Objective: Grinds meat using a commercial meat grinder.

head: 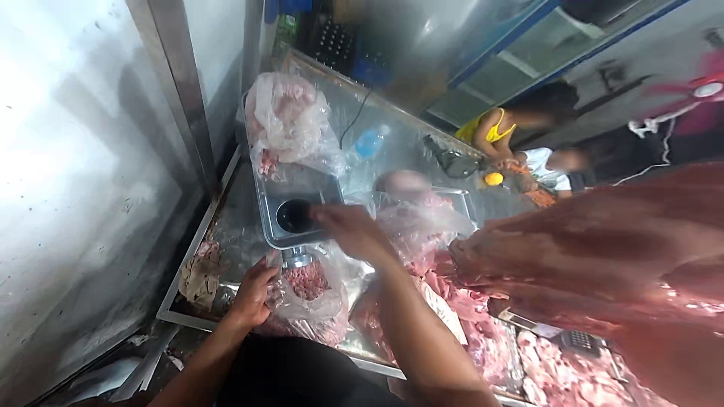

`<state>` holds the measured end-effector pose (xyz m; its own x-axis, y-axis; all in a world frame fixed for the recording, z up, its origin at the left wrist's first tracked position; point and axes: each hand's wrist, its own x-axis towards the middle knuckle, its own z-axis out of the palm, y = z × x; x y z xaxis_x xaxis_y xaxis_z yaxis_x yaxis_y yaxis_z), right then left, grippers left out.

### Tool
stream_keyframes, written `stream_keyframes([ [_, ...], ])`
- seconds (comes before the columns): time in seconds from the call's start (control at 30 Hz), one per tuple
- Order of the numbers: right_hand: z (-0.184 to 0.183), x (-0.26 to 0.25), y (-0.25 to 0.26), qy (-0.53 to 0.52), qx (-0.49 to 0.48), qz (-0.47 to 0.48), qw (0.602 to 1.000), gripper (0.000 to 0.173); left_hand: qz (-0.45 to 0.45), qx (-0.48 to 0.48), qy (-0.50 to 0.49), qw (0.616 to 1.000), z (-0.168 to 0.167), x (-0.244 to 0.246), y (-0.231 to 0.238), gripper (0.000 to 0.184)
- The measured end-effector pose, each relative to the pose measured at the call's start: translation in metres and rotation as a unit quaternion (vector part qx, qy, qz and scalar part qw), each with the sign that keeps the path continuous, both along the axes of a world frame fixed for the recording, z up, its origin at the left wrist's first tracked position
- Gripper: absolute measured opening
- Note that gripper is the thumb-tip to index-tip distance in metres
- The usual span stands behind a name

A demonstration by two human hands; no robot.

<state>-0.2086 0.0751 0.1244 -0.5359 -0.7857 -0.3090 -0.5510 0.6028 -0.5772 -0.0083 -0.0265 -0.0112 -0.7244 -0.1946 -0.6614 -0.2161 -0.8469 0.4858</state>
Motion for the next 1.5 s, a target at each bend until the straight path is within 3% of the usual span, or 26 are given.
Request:
stream_keyframes([
  [0.13,-0.061,-0.028,-0.099,0.169,-0.061,0.074,0.981,0.037,0.013,-0.015,-0.006,1.000,0.002,0.000,0.003,0.037],
  [0.27,-0.070,-0.046,-0.150,0.259,0.005,-0.007,0.966,0.038,0.031,-0.008,0.000,0.999,-0.005,0.008,0.002,0.038],
  [0.37,-0.073,-0.058,-0.164,0.275,0.078,-0.031,0.958,0.045,0.044,-0.018,-0.015,0.999,-0.008,0.014,-0.002,0.040],
  [0.53,-0.083,-0.066,-0.172,0.240,0.116,-0.055,0.962,0.050,0.060,-0.035,-0.023,0.997,-0.017,0.020,-0.001,0.039],
  [0.7,-0.054,-0.076,-0.165,0.177,0.152,0.020,0.972,0.047,0.052,-0.037,-0.020,0.998,-0.013,0.018,-0.001,0.038],
  [0.83,-0.005,-0.048,-0.124,0.139,0.047,0.048,0.988,0.033,0.053,-0.032,-0.022,0.998,-0.005,0.015,-0.003,0.034],
  [0.9,0.013,-0.033,-0.118,0.242,-0.081,0.012,0.967,0.020,0.052,-0.026,-0.028,0.998,-0.004,0.015,-0.004,0.034],
  [0.93,0.013,-0.033,-0.122,0.302,-0.116,0.003,0.946,0.038,0.048,-0.026,-0.028,0.998,-0.005,0.015,-0.003,0.034],
  [1.0,-0.001,-0.052,-0.141,0.339,-0.052,0.018,0.939,0.100,0.046,-0.026,-0.023,0.998,-0.006,0.015,-0.002,0.035],
  [1.03,-0.014,-0.065,-0.153,0.344,-0.010,0.026,0.939,0.115,0.047,-0.030,-0.019,0.998,-0.006,0.015,-0.002,0.035],
  [1.07,-0.031,-0.077,-0.163,0.349,0.010,0.031,0.936,0.117,0.045,-0.036,-0.011,0.998,-0.007,0.015,-0.002,0.037],
  [1.13,-0.060,-0.095,-0.176,0.374,-0.010,0.021,0.927,0.109,0.046,-0.046,-0.001,0.998,-0.009,0.018,-0.004,0.038],
  [1.2,-0.073,-0.107,-0.188,0.389,-0.060,0.004,0.919,0.090,0.062,-0.046,-0.001,0.997,-0.012,0.021,-0.006,0.037],
  [1.33,-0.040,-0.108,-0.192,0.368,-0.125,-0.040,0.920,0.035,0.080,-0.040,-0.003,0.996,-0.018,0.026,-0.005,0.035],
  [1.43,-0.009,-0.099,-0.179,0.321,-0.060,-0.037,0.944,0.031,0.066,-0.039,0.005,0.997,-0.014,0.022,-0.003,0.034],
  [1.5,-0.007,-0.088,-0.162,0.277,0.001,-0.005,0.961,0.032,0.045,-0.038,0.005,0.998,-0.006,0.016,-0.002,0.034],
])
